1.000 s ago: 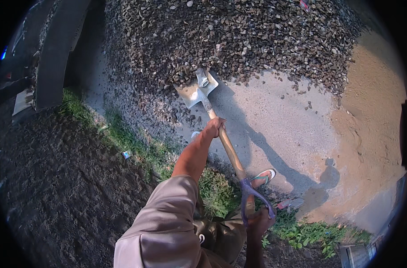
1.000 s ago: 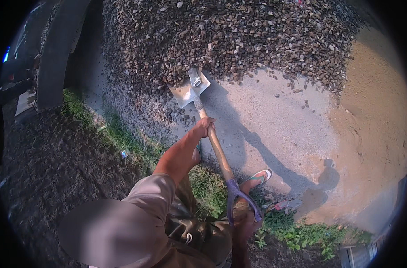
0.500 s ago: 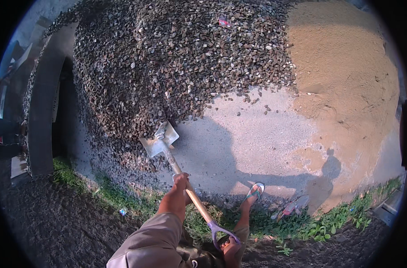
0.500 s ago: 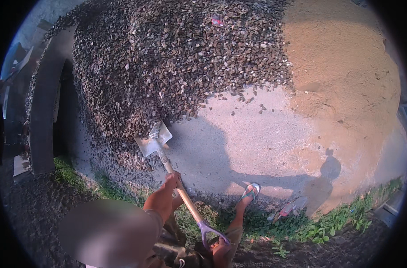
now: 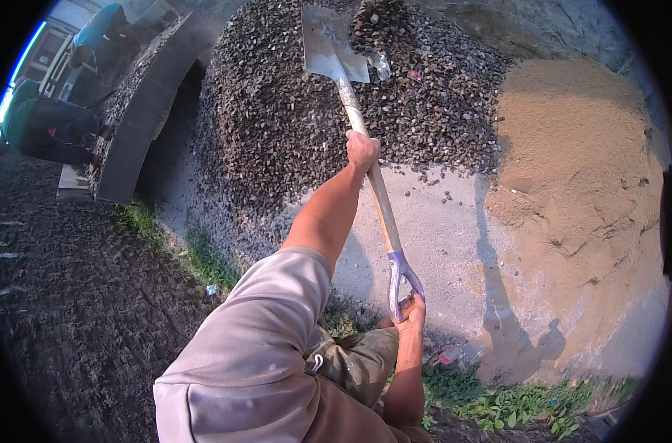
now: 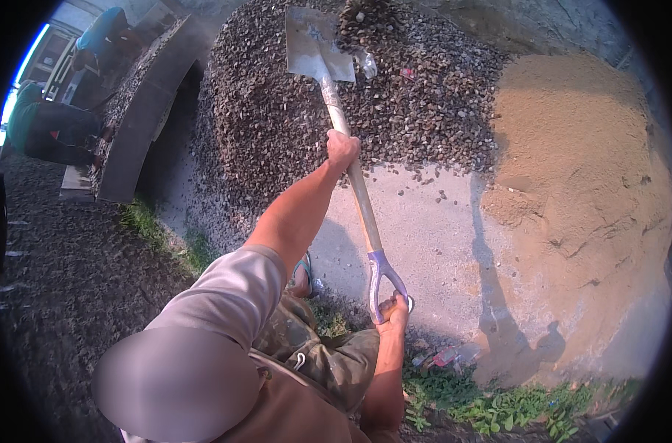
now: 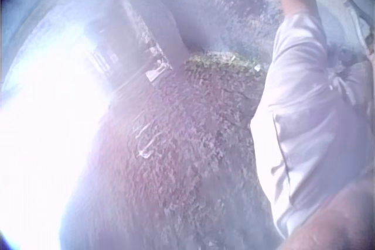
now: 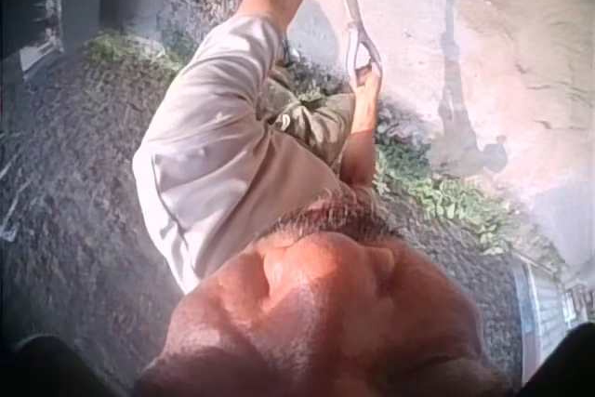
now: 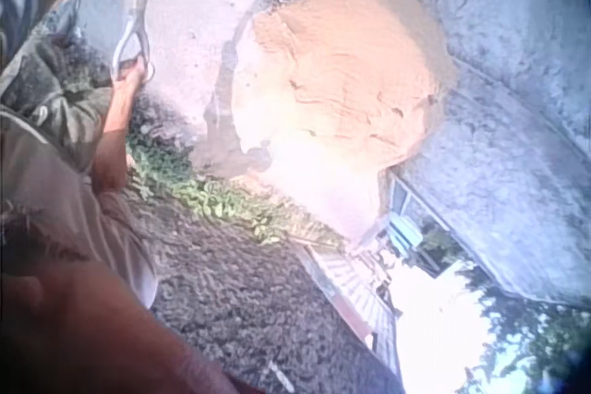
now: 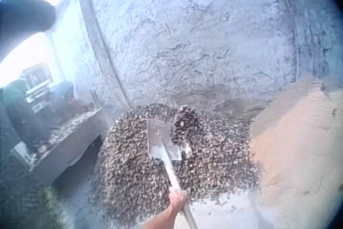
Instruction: The person uses a shovel to move gravel from a pile on the ground into a truck bed. Another person in the truck bed also shovels gravel to spread it evenly.
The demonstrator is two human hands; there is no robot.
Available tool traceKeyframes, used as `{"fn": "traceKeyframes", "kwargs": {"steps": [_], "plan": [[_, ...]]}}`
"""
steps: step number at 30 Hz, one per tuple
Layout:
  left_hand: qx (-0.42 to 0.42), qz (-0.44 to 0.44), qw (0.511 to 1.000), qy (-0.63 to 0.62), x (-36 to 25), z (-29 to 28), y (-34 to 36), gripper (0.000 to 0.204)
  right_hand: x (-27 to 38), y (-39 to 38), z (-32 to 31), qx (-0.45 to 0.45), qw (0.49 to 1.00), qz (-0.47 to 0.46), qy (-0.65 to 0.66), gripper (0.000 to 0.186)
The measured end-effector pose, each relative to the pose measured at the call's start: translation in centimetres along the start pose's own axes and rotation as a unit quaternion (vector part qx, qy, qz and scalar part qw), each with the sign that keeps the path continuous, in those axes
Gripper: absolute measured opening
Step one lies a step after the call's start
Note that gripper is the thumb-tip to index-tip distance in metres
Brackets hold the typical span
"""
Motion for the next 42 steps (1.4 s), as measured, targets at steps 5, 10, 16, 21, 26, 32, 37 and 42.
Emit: {"fn": "traceKeyframes", "kwargs": {"steps": [5,10,16,21,26,32,37,42], "plan": [[0.148,-0.121,0.924,-0.332,10.6,8.1,-7.3,0.019,6.9,-8.5,-8.0,-0.117,0.986,-0.1,-0.061,0.01],[0.204,-0.451,0.773,-0.396,28.3,14.8,-27.0,0.018,12.8,-20.1,-18.4,-0.211,0.909,-0.258,-0.25,0.008],[0.251,-0.606,0.673,-0.343,43.3,15.6,-38.4,0.014,10.0,-28.5,-16.6,-0.451,0.791,-0.274,-0.309,0.009],[0.209,-0.514,0.75,-0.36,53.4,10.6,-23.1,0.015,0.1,-17.7,-9.1,-0.383,0.795,-0.265,-0.389,0.01],[0.122,-0.548,0.762,-0.321,60.7,2.7,2.5,0.014,-16.7,0.7,2.5,-0.254,0.879,-0.204,-0.347,0.008],[0.145,-0.246,0.865,-0.412,74.8,2.1,1.0,0.008,-26.5,3.2,-9.7,-0.33,0.901,-0.005,-0.28,0.011],[0.213,-0.288,0.919,-0.162,68.5,2.1,-2.4,0.032,-27.3,0.3,-16.9,-0.36,0.902,-0.035,-0.235,0.015],[0.314,0.084,0.909,0.26,58.4,1.9,-1.4,0.016,-23.7,-1.9,-17.2,-0.347,0.919,-0.011,-0.186,0.014]]}}
Point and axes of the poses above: each hand's wrist, its own y-axis towards the middle knuckle, its own z-axis out of the palm, x = y × z, the point moved 10 cm from there along y, towards the middle knuckle, and after that the axes turned 2 degrees about z, right-handed, at the moved point
